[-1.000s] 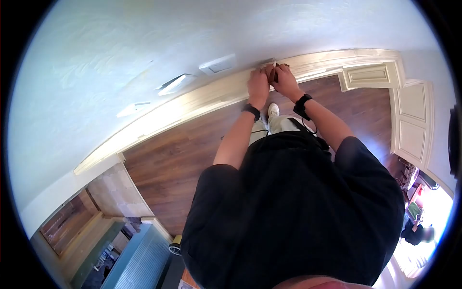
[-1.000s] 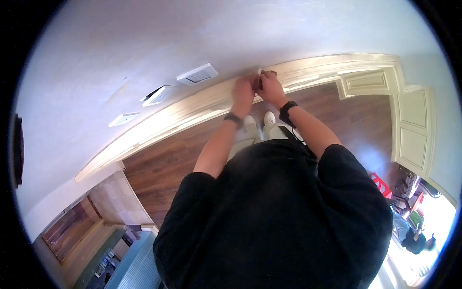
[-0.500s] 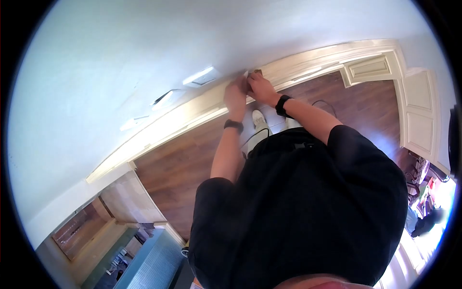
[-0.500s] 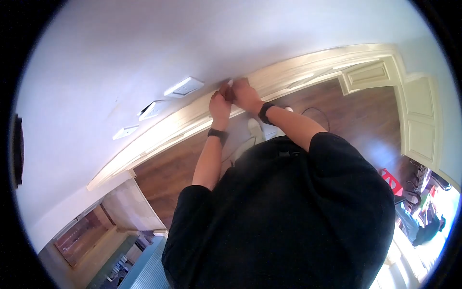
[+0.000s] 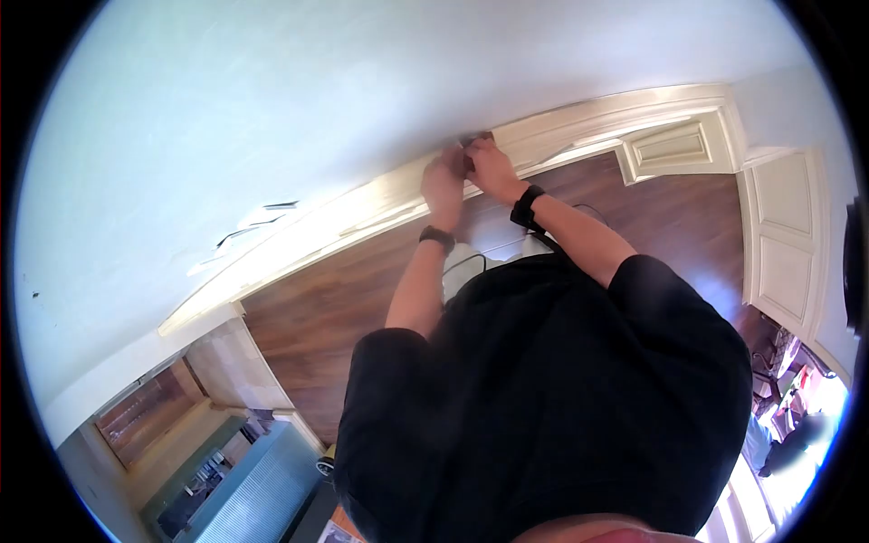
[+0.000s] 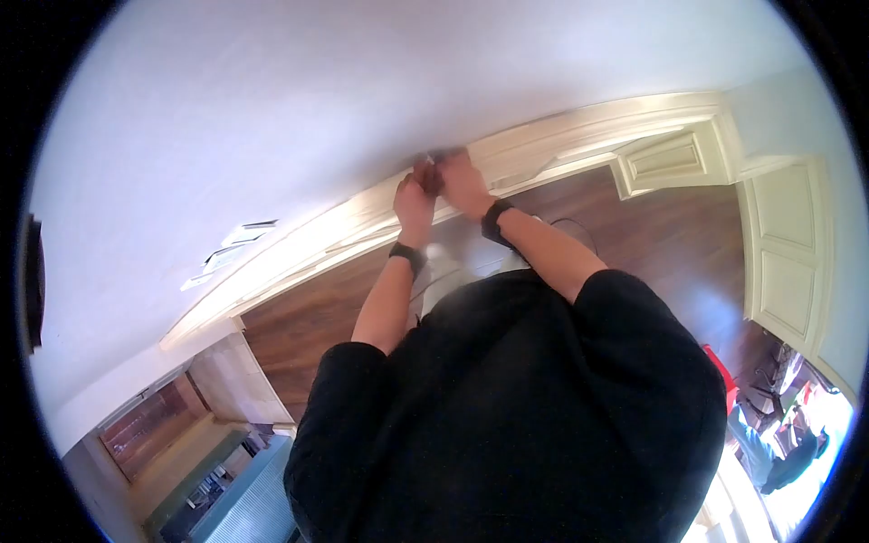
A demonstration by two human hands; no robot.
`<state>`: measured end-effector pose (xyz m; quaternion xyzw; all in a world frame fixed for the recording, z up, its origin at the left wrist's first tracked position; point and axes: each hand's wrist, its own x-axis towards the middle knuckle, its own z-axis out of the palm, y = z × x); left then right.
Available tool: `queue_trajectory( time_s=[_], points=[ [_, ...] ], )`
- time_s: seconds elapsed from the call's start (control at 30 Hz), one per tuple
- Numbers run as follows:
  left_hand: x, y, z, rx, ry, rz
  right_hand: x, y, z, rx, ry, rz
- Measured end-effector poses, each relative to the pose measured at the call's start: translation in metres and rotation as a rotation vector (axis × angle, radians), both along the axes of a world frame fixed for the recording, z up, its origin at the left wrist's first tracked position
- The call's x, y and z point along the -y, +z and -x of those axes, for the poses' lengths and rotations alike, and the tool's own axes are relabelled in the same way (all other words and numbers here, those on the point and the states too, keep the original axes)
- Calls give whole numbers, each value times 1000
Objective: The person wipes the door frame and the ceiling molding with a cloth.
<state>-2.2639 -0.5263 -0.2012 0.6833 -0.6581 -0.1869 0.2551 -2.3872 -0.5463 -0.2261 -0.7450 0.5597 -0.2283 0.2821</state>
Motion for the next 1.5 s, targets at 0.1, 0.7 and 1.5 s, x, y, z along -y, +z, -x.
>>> queue_trajectory(
  time_s=[0.1,0.7,1.5],
  points=[
    [8,2,57,-130,-53,-8,12,17,60,-13,-12,36],
    [35,-23,190,-61,-68,-24,27,-4,202,57,11,9],
    [22,-14,144,-43,-96,-80,21,-2,172,99,80,-28]
  ],
)
